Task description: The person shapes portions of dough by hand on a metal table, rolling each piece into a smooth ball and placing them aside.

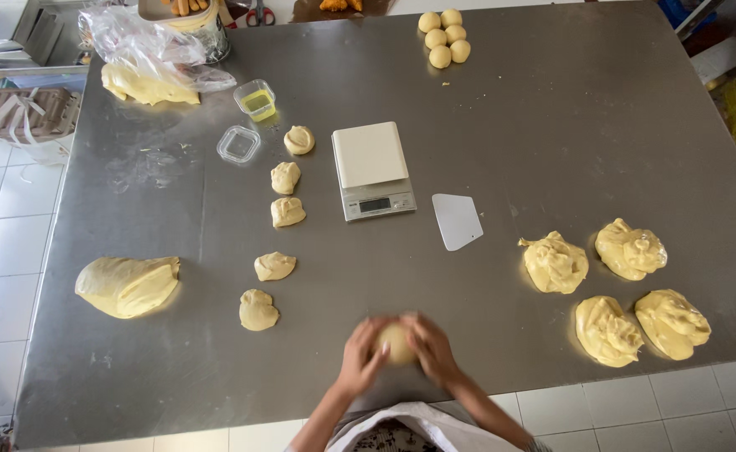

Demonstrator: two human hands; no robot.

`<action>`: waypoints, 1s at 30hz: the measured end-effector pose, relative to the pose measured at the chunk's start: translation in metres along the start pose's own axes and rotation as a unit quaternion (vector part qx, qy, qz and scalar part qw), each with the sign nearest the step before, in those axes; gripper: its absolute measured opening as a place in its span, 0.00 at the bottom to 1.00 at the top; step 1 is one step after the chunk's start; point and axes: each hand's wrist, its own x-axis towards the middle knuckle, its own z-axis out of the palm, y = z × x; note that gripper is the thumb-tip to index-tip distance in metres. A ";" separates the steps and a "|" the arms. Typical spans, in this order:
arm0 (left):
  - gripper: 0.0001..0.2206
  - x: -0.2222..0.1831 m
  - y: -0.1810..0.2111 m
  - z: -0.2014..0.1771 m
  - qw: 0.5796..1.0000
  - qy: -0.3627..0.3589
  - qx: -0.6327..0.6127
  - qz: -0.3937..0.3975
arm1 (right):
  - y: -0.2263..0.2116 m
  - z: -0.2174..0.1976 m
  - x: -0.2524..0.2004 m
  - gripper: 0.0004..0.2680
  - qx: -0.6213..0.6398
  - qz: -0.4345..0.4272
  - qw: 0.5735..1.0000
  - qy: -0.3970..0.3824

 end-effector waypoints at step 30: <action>0.15 0.131 -0.036 0.022 0.977 0.211 -0.012 0.010 | 0.010 0.015 0.129 0.18 -0.085 -0.044 0.988 0.123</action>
